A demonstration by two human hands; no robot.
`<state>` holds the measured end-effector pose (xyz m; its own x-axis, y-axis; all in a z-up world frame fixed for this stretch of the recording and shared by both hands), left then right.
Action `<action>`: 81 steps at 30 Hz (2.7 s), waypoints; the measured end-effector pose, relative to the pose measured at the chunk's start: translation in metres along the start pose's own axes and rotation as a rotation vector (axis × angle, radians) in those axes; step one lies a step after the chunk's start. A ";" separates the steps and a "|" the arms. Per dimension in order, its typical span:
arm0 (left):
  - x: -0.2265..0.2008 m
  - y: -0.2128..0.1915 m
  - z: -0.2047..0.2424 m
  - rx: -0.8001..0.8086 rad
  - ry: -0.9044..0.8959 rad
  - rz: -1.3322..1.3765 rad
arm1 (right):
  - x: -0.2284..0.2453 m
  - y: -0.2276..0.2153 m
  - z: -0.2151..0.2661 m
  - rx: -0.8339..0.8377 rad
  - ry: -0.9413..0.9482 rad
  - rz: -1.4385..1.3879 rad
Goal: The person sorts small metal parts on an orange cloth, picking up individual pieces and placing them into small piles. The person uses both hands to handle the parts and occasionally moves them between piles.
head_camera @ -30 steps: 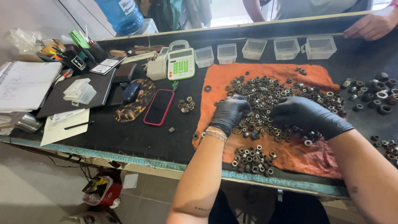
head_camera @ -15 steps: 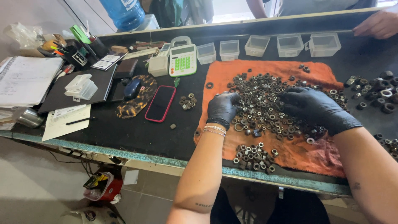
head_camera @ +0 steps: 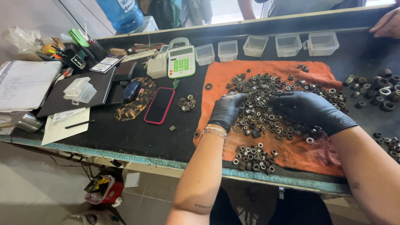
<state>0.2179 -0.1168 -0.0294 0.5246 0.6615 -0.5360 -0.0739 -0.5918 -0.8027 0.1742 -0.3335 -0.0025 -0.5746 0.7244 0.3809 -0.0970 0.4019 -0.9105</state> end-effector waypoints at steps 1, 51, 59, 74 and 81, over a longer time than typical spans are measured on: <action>0.003 0.006 0.000 0.018 0.019 0.091 | 0.002 -0.005 0.001 -0.046 -0.015 0.009; -0.037 0.015 0.005 0.216 -0.216 1.158 | 0.003 0.004 -0.005 -0.110 -0.039 0.004; -0.067 -0.009 0.007 0.141 -0.065 1.274 | 0.047 -0.024 0.004 -0.467 -0.160 -0.159; -0.075 0.005 0.003 0.142 0.132 1.391 | 0.064 -0.034 0.024 -0.633 -0.294 -0.200; -0.085 0.001 0.008 0.180 0.092 1.385 | 0.063 -0.034 0.025 -0.669 -0.347 -0.200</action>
<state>0.1669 -0.1697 0.0135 -0.0112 -0.4407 -0.8976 -0.6738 -0.6599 0.3324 0.1210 -0.3151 0.0487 -0.8298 0.4304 0.3554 0.2220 0.8387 -0.4974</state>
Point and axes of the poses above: each hand's wrist, its own z-axis away from the middle knuckle, its own y-axis out of the palm, x = y × z, the point moved 8 cm from there along -z, towards the middle knuckle, and after that the axes turned 7 degrees about x, right-handed, at the moved point
